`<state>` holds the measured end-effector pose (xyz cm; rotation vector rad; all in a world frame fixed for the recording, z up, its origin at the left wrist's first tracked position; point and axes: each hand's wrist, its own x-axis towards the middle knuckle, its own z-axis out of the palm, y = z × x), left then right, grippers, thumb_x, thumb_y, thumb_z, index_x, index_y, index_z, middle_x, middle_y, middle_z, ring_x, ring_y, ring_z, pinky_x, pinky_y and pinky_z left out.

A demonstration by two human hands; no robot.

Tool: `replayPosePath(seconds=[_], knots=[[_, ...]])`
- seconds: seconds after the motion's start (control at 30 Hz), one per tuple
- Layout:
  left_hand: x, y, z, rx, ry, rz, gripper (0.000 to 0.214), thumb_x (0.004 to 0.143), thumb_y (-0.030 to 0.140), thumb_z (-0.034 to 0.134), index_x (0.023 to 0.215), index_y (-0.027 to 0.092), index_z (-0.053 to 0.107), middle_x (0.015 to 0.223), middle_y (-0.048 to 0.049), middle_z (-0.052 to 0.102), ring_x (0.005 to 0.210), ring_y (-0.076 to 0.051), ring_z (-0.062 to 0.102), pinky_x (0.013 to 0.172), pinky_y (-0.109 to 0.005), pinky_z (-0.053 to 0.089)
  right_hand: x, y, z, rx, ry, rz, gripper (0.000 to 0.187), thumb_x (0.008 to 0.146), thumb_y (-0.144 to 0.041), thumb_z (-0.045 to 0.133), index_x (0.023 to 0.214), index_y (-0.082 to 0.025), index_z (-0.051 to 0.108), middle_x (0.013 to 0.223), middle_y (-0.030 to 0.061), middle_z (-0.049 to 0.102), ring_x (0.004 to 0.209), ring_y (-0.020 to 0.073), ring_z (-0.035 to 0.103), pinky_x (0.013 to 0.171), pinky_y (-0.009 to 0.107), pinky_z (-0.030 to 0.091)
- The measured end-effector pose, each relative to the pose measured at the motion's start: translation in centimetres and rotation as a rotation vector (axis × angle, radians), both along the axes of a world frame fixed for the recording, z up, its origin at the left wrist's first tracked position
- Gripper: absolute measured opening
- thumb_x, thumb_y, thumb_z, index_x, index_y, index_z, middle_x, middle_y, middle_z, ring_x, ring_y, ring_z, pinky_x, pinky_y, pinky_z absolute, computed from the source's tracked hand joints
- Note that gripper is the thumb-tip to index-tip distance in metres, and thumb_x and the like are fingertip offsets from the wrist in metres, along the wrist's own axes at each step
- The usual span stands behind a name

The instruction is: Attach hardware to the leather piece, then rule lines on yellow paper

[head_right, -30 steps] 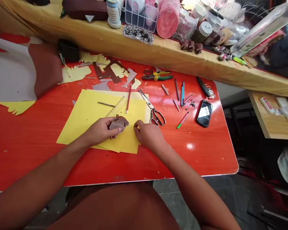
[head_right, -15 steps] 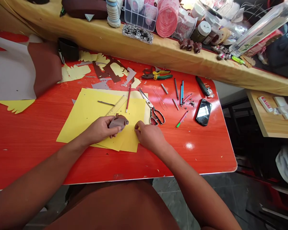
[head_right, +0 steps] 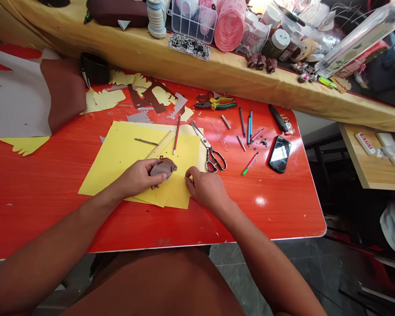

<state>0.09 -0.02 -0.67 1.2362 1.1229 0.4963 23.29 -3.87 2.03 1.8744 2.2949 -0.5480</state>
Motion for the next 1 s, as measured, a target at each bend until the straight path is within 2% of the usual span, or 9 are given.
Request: replayPosePath(seconds=[0.13,0.23,0.37,0.5,0.73,1.0], knots=[[0.0,0.0,0.0,0.005,0.008,0.004,0.038,0.075,0.041,0.076,0.103,0.016,0.072,0.071,0.0005,0.066,0.059,-0.014,0.060,0.052,-0.025,0.049,-0.2,0.1,-0.8,0.047,-0.007,0.015,0.025,0.107,-0.034,0.053,0.119,-0.022,0.071,0.083,0.0039,0.081,0.065,0.0202,0.067,0.056,0.032,0.020],[-0.1,0.0,-0.1,0.005,-0.003,0.003,0.037,0.075,0.039,0.076,0.104,0.016,0.072,0.071,0.0008,0.066,0.060,-0.014,0.060,0.052,-0.024,0.049,0.0,-0.1,-1.0,0.055,0.072,-0.009,0.023,0.107,-0.034,0.055,0.118,-0.023,0.073,0.089,0.0043,0.083,0.070,0.0205,0.069,0.058,0.031,0.023],[-0.2,-0.1,-0.1,-0.001,-0.020,0.003,0.033,0.076,0.036,0.077,0.103,0.016,0.072,0.070,0.0013,0.065,0.060,-0.014,0.060,0.052,-0.024,0.049,1.0,-0.7,-0.8,0.023,0.268,-0.128,0.022,0.104,-0.036,0.060,0.114,-0.024,0.075,0.083,0.0020,0.080,0.067,0.0182,0.066,0.061,0.027,0.033],[-0.1,0.0,0.2,0.011,-0.009,0.001,0.031,0.076,0.036,0.077,0.100,0.017,0.073,0.069,0.0015,0.064,0.059,-0.014,0.059,0.053,-0.024,0.049,1.9,-1.4,-0.7,0.044,0.360,-0.230,0.023,0.102,-0.037,0.057,0.106,-0.022,0.075,0.072,0.0006,0.072,0.063,0.0173,0.061,0.060,0.027,0.035],[0.0,0.0,0.2,0.007,0.009,0.008,0.038,0.075,0.041,0.079,0.104,0.016,0.074,0.070,0.0008,0.065,0.059,-0.014,0.059,0.052,-0.025,0.049,2.2,-2.1,-0.8,0.056,0.371,-0.240,0.024,0.102,-0.037,0.054,0.104,-0.022,0.072,0.070,0.0000,0.068,0.061,0.0172,0.058,0.061,0.027,0.034],[-0.1,0.0,0.0,0.003,0.006,0.002,0.036,0.076,0.041,0.078,0.102,0.015,0.072,0.068,0.0019,0.064,0.058,-0.014,0.058,0.052,-0.024,0.048,1.7,-2.0,-0.7,0.042,0.325,-0.206,0.022,0.102,-0.035,0.055,0.107,-0.022,0.073,0.075,0.0006,0.073,0.064,0.0175,0.062,0.061,0.027,0.034]])
